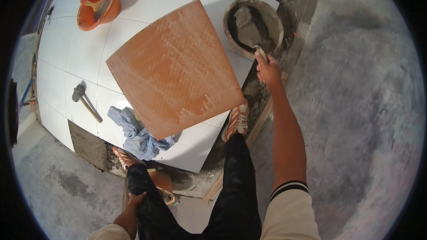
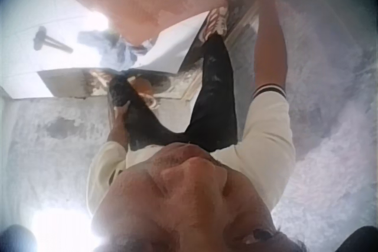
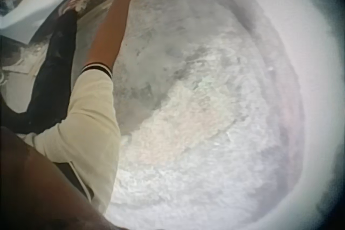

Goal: The person scoops cement from a bucket and spreads it onto the floor using a trowel. They smooth the surface with a straight edge and then apply cement to the back of a tile.

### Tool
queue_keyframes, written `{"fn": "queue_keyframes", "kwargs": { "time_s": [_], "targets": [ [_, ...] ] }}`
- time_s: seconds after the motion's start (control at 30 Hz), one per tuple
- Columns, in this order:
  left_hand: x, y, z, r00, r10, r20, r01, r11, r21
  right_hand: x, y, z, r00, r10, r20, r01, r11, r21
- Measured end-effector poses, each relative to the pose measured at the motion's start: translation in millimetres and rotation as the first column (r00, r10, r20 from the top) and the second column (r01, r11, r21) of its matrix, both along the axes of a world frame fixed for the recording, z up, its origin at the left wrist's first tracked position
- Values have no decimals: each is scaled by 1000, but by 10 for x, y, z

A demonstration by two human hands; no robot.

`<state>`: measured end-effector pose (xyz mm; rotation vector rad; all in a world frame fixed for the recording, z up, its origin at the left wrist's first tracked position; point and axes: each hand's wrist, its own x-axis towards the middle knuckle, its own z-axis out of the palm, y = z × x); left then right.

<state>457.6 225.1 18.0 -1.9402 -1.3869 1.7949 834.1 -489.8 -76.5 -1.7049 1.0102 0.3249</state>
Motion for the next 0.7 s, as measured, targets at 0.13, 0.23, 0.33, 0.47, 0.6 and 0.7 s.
{"fn": "queue_keyframes", "kwargs": {
  "time_s": [0.13,0.23,0.33,0.47,0.6,0.7],
  "targets": [
    [158,-163,-253,927,-172,334,213,973,-90,-463,136,288,990,36,133,5,955,-298],
    [968,-591,-608,622,181,762,321,829,-459,-782,745,883,984,141,110,-90,923,-374],
    [1478,-1011,-1045,450,624,639,40,700,-713,-1097,1570,919,949,271,164,-181,889,-421],
    [2247,-1842,-1025,292,830,475,-113,523,-845,-1093,2278,909,829,541,139,-335,681,-652],
    [2326,-1915,-1195,110,921,373,-22,378,-926,-935,2433,1062,785,586,201,-233,580,-780],
    [2305,-1816,-1276,245,896,370,-26,387,-922,-895,2303,1106,709,634,308,-261,642,-721]
  ]
}}
